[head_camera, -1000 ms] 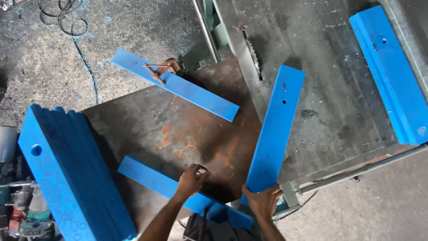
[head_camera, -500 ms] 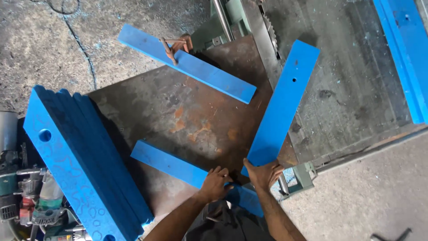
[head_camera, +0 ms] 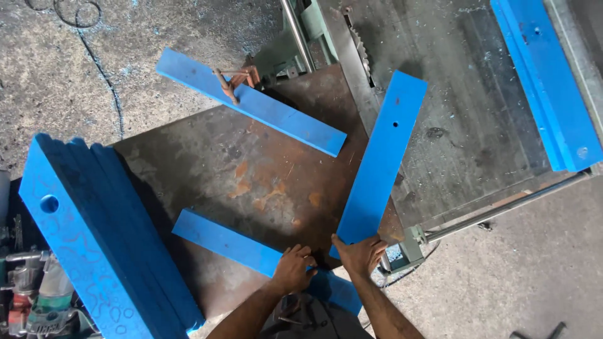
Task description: Cutting and assembling blue plastic components using a circular saw and clamps in a workshop.
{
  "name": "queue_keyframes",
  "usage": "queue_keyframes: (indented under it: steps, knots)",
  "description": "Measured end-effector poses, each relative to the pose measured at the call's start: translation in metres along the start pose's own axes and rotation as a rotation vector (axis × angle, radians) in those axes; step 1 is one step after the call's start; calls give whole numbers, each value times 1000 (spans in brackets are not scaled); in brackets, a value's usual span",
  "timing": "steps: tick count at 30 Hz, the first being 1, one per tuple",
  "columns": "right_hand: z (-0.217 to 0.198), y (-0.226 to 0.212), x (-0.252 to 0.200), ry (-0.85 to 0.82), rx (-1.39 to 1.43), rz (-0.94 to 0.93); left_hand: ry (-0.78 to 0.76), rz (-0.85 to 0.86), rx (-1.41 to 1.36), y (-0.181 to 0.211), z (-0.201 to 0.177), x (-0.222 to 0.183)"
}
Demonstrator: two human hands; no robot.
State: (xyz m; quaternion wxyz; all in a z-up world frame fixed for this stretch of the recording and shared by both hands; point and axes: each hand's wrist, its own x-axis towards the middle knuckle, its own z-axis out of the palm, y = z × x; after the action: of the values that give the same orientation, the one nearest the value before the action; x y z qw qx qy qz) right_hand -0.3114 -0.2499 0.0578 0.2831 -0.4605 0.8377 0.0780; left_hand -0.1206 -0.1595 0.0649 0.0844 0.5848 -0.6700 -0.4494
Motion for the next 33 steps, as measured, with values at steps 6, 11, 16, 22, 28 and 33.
queue_keyframes:
  steps: [6, 11, 16, 22, 28, 33]
  knots:
    - [-10, 18, -1, 8, 13, -27, -19, -20, -63, 5, 6, 2]
    - [-8, 13, 26, 44, 7, -9, 85, -49, -159, 1, 33, 10]
    - [18, 19, 31, 26, 13, 24, 248, -206, -254, 14, 45, 10]
    - [8, -100, 52, 68, 128, -114, 523, -49, -65, -51, 68, 41]
    - [5, -38, -36, -70, 13, -12, 163, -275, -210, 3, -5, 7]
    - [41, -3, -22, -4, -124, -333, 185, -355, -224, 9, -10, 1]
